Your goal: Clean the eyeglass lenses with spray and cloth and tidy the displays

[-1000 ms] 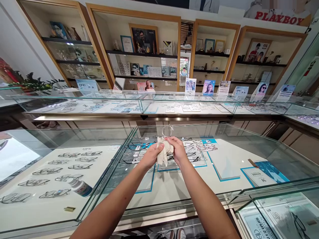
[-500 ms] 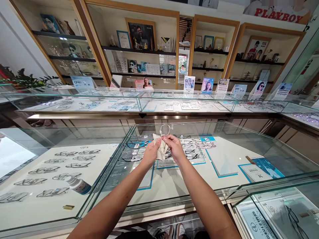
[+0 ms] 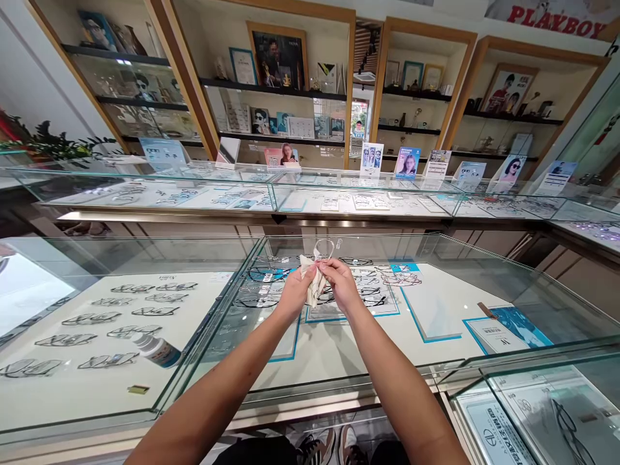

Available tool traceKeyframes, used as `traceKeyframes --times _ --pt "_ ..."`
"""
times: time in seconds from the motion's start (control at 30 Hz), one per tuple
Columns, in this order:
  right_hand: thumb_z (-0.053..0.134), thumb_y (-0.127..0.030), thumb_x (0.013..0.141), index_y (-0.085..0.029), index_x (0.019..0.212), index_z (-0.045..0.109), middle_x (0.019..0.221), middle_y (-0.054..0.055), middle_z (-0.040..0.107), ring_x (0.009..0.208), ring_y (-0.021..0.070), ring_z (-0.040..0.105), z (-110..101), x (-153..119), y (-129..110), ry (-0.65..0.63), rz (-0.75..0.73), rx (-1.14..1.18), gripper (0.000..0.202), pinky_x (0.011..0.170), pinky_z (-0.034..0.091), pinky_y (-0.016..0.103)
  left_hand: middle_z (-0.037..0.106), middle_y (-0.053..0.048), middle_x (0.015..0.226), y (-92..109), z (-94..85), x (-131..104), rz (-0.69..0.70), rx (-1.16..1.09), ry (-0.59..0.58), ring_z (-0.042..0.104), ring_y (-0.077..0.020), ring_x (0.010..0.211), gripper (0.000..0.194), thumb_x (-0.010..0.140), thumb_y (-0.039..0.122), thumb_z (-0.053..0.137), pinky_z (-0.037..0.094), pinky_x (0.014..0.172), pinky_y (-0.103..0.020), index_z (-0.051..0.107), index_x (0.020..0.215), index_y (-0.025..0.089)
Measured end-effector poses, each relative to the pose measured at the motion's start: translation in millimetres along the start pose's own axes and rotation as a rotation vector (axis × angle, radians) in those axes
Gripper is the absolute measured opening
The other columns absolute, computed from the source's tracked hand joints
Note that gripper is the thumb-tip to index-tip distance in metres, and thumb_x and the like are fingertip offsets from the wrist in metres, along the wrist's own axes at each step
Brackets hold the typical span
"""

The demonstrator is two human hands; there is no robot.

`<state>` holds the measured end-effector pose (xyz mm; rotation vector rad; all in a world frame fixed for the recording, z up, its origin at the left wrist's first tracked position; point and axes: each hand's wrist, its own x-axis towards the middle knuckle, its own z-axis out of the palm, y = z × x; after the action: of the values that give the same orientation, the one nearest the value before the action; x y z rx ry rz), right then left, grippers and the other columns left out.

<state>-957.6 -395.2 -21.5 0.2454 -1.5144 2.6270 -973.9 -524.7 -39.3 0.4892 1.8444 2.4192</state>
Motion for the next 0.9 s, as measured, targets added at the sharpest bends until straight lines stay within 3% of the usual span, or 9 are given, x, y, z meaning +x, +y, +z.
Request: traceKeyframes --times 0.1,0.23,0.3,0.4,0.57,0.7,0.83,0.9 --pt "0.091 -0.044 0.068 -0.023 0.077 0.076 0.096 0.002 0.079 0.064 0.0135 0.059 -2.9 2.4 -2.1 0.043 0.009 0.018 0.027 0.052 0.041 0.026 0.072 -0.003 0.077 2.0 -1.4 0.1 -0.041 -0.041 -0.058 0.061 -0.0173 0.065 0.067 0.083 0.074 0.075 0.049 0.065 -0.03 0.075 0.111 0.014" --pt "0.093 -0.042 0.066 -0.023 0.077 0.076 0.092 0.001 0.08 0.079 0.0176 0.068 -6.4 5.7 -3.4 0.086 -0.02 0.07 0.028 0.067 0.051 0.027 0.078 -0.007 0.097 4.4 -4.4 -0.6 -0.08 -0.061 -0.152 0.07 -0.0202 0.084 0.065 0.079 0.064 0.084 0.052 0.078 -0.03 0.074 0.121 0.015" --pt "0.093 -0.044 0.066 -0.024 0.078 0.077 0.093 0.001 0.08 0.072 0.0161 0.065 -6.3 5.5 -2.3 0.083 -0.009 0.057 0.029 0.059 0.047 0.027 0.079 -0.008 0.103 4.9 -4.9 -0.9 -0.064 -0.053 -0.164 0.07 -0.0205 0.089 0.067 0.077 0.057 0.089 0.052 0.082 -0.029 0.072 0.128 0.017" --pt "0.093 -0.047 0.067 -0.025 0.08 0.077 0.098 0.001 0.08 0.066 0.0143 0.06 -3.7 3.0 0.5 0.036 -0.001 0.011 0.029 0.051 0.04 0.026 0.077 -0.005 0.091 5.0 -3.7 -1.3 -0.035 -0.039 -0.108 0.068 -0.0193 0.079 0.07 0.076 0.056 0.09 0.052 0.076 -0.029 0.07 0.129 0.016" --pt "0.092 -0.048 0.07 -0.025 0.08 0.077 0.101 0.003 0.08 0.079 0.0184 0.066 0.0 -0.4 0.2 -0.019 -0.005 -0.004 0.029 0.063 0.049 0.029 0.07 -0.002 0.074 5.8 -1.6 -0.5 -0.011 0.008 -0.011 0.058 -0.0155 0.063 0.064 0.083 0.072 0.076 0.046 0.062 -0.027 0.075 0.111 0.014" --pt "0.093 -0.044 0.067 -0.025 0.079 0.077 0.095 0.002 0.08 0.085 0.0199 0.069 -4.0 2.9 -3.7 0.039 -0.014 0.056 0.028 0.074 0.053 0.03 0.074 -0.004 0.081 9.7 -2.9 -0.4 -0.045 -0.011 -0.103 0.06 -0.0166 0.068 0.066 0.082 0.074 0.076 0.047 0.065 -0.028 0.077 0.109 0.015" --pt "0.093 -0.041 0.067 -0.024 0.077 0.075 0.096 0.002 0.081 0.088 0.0208 0.071 -6.6 6.0 -4.9 0.084 -0.019 0.124 0.026 0.081 0.056 0.032 0.078 -0.008 0.097 13.5 -5.8 -1.5 -0.055 0.007 -0.218 0.068 -0.0223 0.085 0.063 0.081 0.065 0.081 0.052 0.078 -0.031 0.076 0.122 0.017" --pt "0.091 -0.041 0.068 -0.025 0.079 0.075 0.097 0.002 0.08 0.089 0.021 0.072 -4.2 4.9 -2.9 0.082 -0.027 0.106 0.026 0.081 0.056 0.032 0.078 -0.009 0.106 12.2 -6.4 -1.1 -0.031 0.013 -0.219 0.07 -0.0239 0.093 0.065 0.079 0.059 0.086 0.052 0.084 -0.031 0.074 0.127 0.018"
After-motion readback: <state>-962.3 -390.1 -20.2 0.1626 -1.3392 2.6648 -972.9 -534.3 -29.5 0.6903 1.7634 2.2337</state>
